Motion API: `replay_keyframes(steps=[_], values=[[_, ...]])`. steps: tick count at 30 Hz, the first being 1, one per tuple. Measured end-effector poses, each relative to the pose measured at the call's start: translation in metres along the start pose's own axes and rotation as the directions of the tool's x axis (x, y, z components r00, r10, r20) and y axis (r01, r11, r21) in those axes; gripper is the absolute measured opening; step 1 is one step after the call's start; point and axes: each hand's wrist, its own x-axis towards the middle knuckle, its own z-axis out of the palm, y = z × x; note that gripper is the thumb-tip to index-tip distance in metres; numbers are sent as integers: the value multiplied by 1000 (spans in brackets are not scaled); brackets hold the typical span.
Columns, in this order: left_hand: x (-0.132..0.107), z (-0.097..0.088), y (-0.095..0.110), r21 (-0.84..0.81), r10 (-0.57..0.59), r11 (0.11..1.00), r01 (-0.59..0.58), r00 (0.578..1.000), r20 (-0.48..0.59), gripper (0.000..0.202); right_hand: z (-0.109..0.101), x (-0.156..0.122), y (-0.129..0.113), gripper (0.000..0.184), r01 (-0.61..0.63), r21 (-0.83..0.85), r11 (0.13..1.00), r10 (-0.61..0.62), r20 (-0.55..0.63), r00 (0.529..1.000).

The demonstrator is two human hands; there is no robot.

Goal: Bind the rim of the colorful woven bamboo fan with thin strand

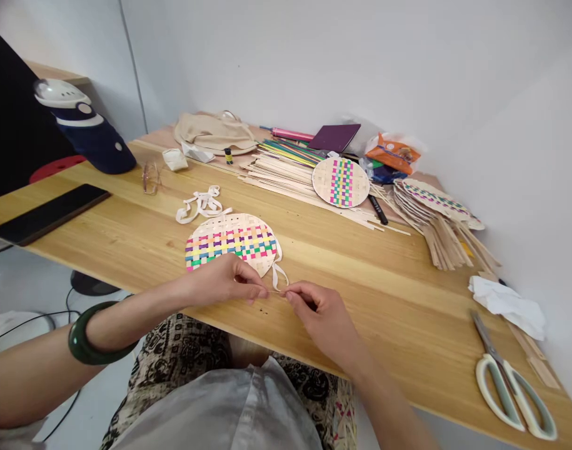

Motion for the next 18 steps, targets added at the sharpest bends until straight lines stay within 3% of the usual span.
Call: replay_keyframes(steps=[2,4,6,9,13,16,18], values=[[1,3,0,-17,-12,1000,12,1000,-9,24,-2,-2,-1,25,106,-160,981,-123,-103,987],[4,8,0,-38,-12,999,12,1000,-12,24,0,-4,-3,32,219,-333,917,-290,-183,939],[6,12,1,-68,6,998,-7,1000,-9,22,6,-6,-6,37,295,-423,857,-384,-144,912],[7,16,3,-125,27,992,-28,1000,-9,22,19,-9,-5,30,328,-428,842,-377,-34,925],[4,14,0,-84,51,995,-55,997,-56,26,17,-7,3,24,304,-398,866,-354,-56,934],[-3,10,-12,201,203,967,-154,946,-251,31,-15,-4,13,22,150,-387,910,-237,-188,953],[-9,8,-24,461,330,873,-158,888,-321,48,-48,-6,19,25,-9,-359,933,-124,-346,930]])
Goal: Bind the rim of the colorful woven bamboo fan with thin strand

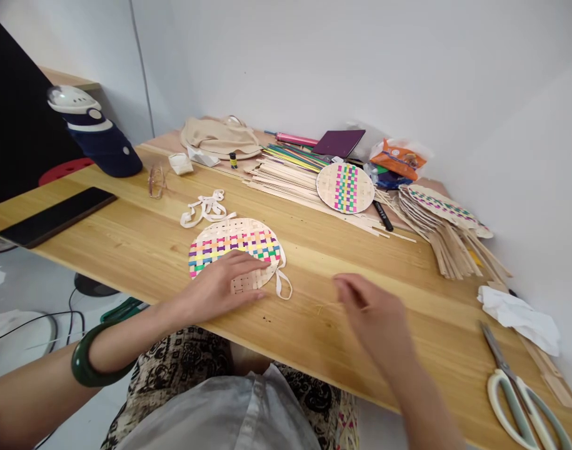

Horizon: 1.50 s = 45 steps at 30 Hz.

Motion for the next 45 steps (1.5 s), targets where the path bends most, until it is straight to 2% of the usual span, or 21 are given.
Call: replay_keyframes(steps=[1,3,4,6,8,10,14,17,21,24,27,30,33,36,39,42,45], values=[[-5,1,-5,104,33,994,-32,999,-14,54,-15,4,8,27,-88,-8,996,87,-89,992],[-13,2,-15,253,45,967,-44,999,1,59,-41,9,22,27,-245,27,969,243,-279,929],[-16,3,-18,299,38,953,-40,999,14,59,-50,10,26,26,-273,75,959,281,-365,888],[-21,5,-23,365,31,930,-43,999,39,57,-58,12,31,22,-298,158,941,337,-438,833],[-22,6,-24,425,59,902,-79,996,60,52,-52,15,33,20,-309,228,923,377,-387,842],[-21,6,-23,500,132,852,-157,988,85,45,-36,20,34,22,-325,297,898,406,-269,873],[-20,1,-19,623,341,709,-331,934,108,29,-2,28,37,28,-331,416,847,395,-77,915],[-21,-7,-16,684,476,617,-388,877,68,22,10,31,38,25,-314,438,842,363,-31,931],[-23,-22,-13,732,597,534,-424,801,28,16,15,33,36,24,-295,468,833,337,-5,942],[-25,-30,-13,744,639,509,-432,769,9,15,22,33,27,27,-334,557,760,370,52,928],[-28,-36,-14,744,629,515,-426,777,9,18,34,37,8,31,-404,702,587,353,228,907],[-32,-41,-15,722,612,542,-431,791,13,22,51,45,-17,28,-479,785,392,260,405,877],[-37,-42,-15,698,621,558,-449,784,7,27,71,56,-40,21,-520,798,303,197,482,854],[-45,-38,-17,700,638,552,-454,770,-4,30,88,62,-54,19,-558,783,274,158,536,829],[-52,-30,-21,691,626,569,-446,780,-12,28,98,59,-59,18,-581,766,276,166,557,814],[-57,-22,-24,641,601,629,-440,798,-43,22,100,52,-57,17,-587,747,312,195,554,809],[-54,-19,-23,539,553,730,-419,827,-106,21,97,47,-55,17,-586,722,367,221,544,809]])
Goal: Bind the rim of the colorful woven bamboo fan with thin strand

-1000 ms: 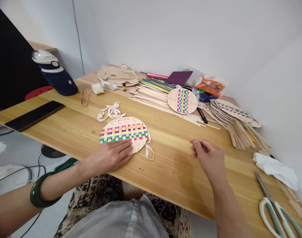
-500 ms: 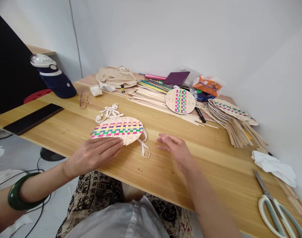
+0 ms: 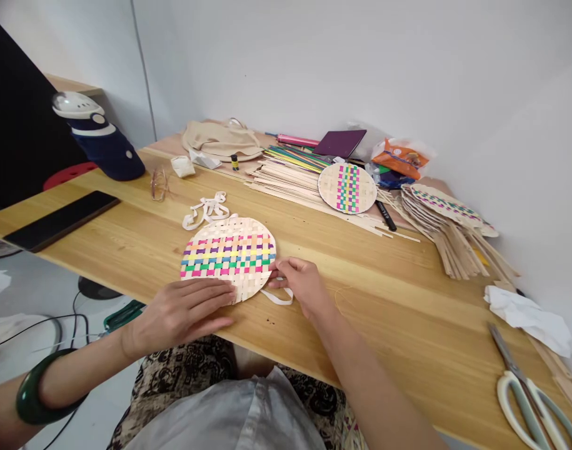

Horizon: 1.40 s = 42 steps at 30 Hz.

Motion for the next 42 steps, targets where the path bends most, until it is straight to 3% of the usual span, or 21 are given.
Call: replay_keyframes(steps=[3,7,12,17,20,24,26,29,32,36,42], values=[[15,3,-5,-83,-194,978,191,980,-33,15,-1,-5,0,18,11,-61,998,-11,-2,1000],[49,20,-23,-191,-423,891,412,906,-24,22,1,-11,0,19,34,-125,992,-33,5,999],[79,55,-42,-352,-378,836,420,907,185,24,1,-20,2,16,43,-194,980,-40,16,999],[81,75,-41,-493,-318,747,446,891,324,20,-3,-30,2,15,44,-259,965,-38,26,999],[79,79,-36,-497,-312,745,444,891,328,19,-7,-39,0,16,67,-372,926,-51,51,997],[79,84,-30,-483,-358,739,469,881,309,8,-20,-51,-7,22,183,-612,770,-190,53,980],[80,86,-28,-489,-382,731,477,879,287,6,-33,-55,-13,24,208,-632,746,-287,-25,958],[81,87,-25,-528,-430,683,504,863,267,10,-56,-57,-21,24,209,-648,732,-426,-197,883],[81,84,-25,-578,-483,606,547,830,280,13,-76,-57,-27,23,138,-681,719,-467,-327,822],[80,81,-25,-593,-519,559,580,802,296,14,-83,-51,-22,24,90,-662,744,-415,-353,839],[79,84,-24,-526,-356,733,431,902,243,19,-72,-39,-7,28,66,-602,796,-323,-331,887]])
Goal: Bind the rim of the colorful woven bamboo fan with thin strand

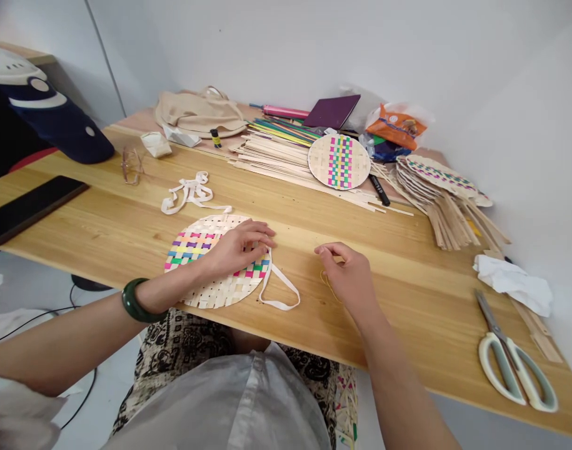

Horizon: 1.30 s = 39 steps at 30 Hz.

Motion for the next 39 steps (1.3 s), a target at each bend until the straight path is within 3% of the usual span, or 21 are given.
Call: replay_keyframes(steps=[9,20,24,27,31,33,36,39], values=[[-1,2,-2,-27,-31,999,31,999,-27,11,9,4,14,27,37,-19,999,-37,12,999],[-3,0,4,-17,-73,997,72,997,-24,15,13,7,25,25,69,38,997,-69,-9,998],[-3,-3,4,-14,-101,995,101,995,-16,26,14,8,29,24,78,66,995,-78,-6,997],[-3,-7,10,68,-52,996,51,999,13,30,14,8,30,24,79,89,993,-78,-16,997],[-14,-15,35,297,-19,955,-4,997,75,31,14,6,27,26,71,134,988,-64,-60,996],[-27,-19,50,400,-77,917,-11,976,203,53,13,5,24,27,70,154,986,-58,-82,995],[-48,-24,62,497,-225,868,10,900,374,79,11,4,22,26,73,171,983,-56,-103,993],[-62,-30,60,550,-325,834,34,837,440,83,11,4,22,25,75,168,983,-58,-102,993]])
